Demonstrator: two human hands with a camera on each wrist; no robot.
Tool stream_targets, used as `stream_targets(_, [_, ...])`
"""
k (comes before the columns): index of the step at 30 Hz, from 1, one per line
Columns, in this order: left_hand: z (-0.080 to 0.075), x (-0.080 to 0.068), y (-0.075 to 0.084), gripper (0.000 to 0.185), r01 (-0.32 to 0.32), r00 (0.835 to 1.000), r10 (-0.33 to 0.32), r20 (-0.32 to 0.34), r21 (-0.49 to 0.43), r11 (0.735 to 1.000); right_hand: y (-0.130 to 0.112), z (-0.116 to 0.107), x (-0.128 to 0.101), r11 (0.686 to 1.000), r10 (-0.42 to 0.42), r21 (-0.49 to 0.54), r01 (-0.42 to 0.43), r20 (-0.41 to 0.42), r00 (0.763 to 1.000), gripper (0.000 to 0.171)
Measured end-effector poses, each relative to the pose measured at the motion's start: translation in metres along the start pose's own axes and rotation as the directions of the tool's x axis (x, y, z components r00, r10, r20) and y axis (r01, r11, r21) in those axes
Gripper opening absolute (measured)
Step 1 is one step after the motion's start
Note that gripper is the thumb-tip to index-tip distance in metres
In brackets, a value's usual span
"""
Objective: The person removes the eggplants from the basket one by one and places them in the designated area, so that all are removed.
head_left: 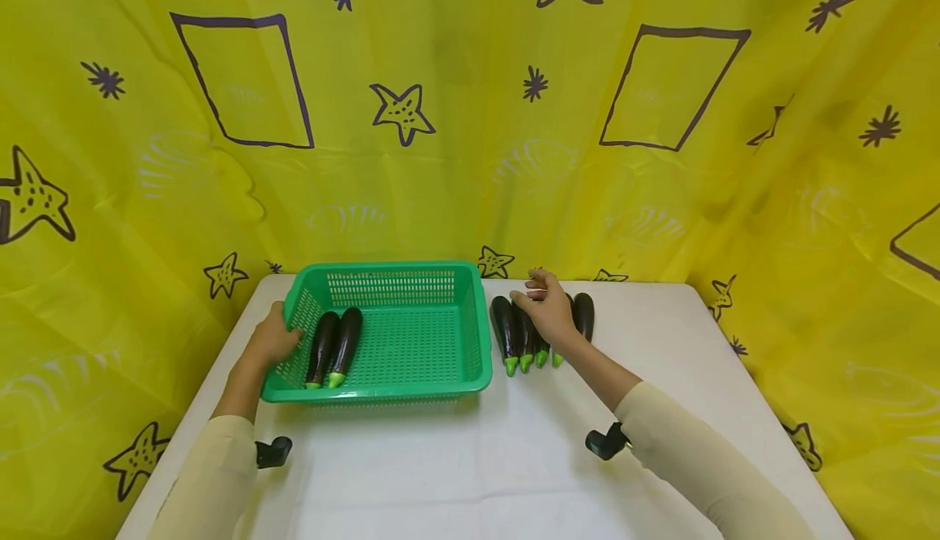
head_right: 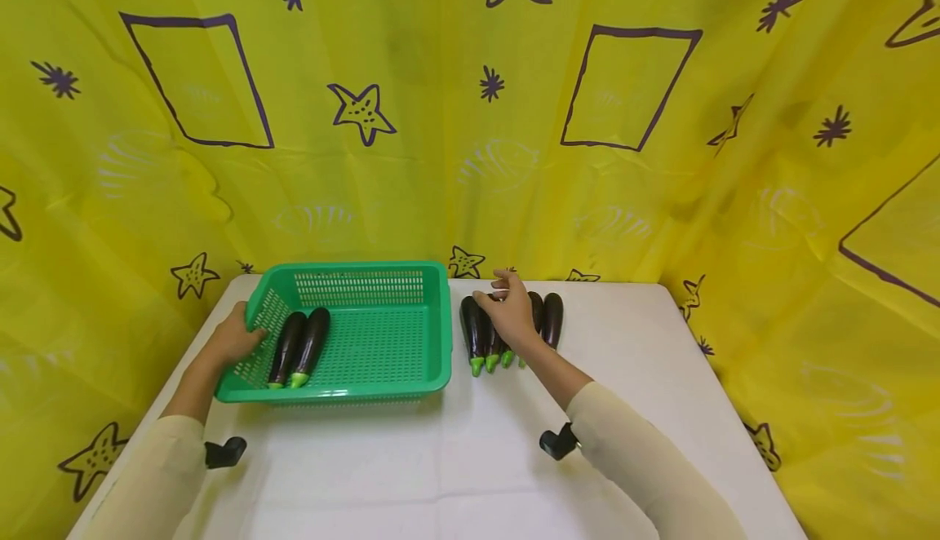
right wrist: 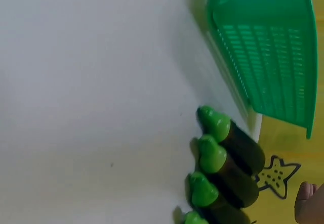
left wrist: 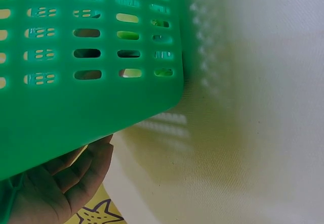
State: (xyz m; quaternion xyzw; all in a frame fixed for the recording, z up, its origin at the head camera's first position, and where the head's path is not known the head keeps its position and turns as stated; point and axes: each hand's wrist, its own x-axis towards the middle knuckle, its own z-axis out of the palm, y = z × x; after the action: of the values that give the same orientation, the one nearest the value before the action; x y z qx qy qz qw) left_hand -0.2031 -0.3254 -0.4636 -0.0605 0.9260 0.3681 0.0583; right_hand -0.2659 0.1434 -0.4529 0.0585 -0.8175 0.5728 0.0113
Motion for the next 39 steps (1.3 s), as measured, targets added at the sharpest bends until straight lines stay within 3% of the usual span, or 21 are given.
stream_targets(11, [-0.002,-0.002,0.003,0.058,0.015,1.000,-0.016,0.018,0.019,1.000,-0.014,0.031,-0.005,0.989,-0.088,0.123,0.085,0.016,0.996,0.057])
stream_targets(19, [-0.003,-0.003,0.006,0.059,0.013,1.000,-0.013,0.020,0.029,0.999,-0.032,0.054,-0.012,0.960,-0.084,0.273,0.056,0.094,0.992,0.056])
stream_targets(39, [-0.002,-0.003,0.007,0.061,0.035,0.999,-0.035,0.027,0.020,0.999,-0.047,0.112,-0.013,0.973,-0.081,0.229,0.025,0.242,0.967,0.066])
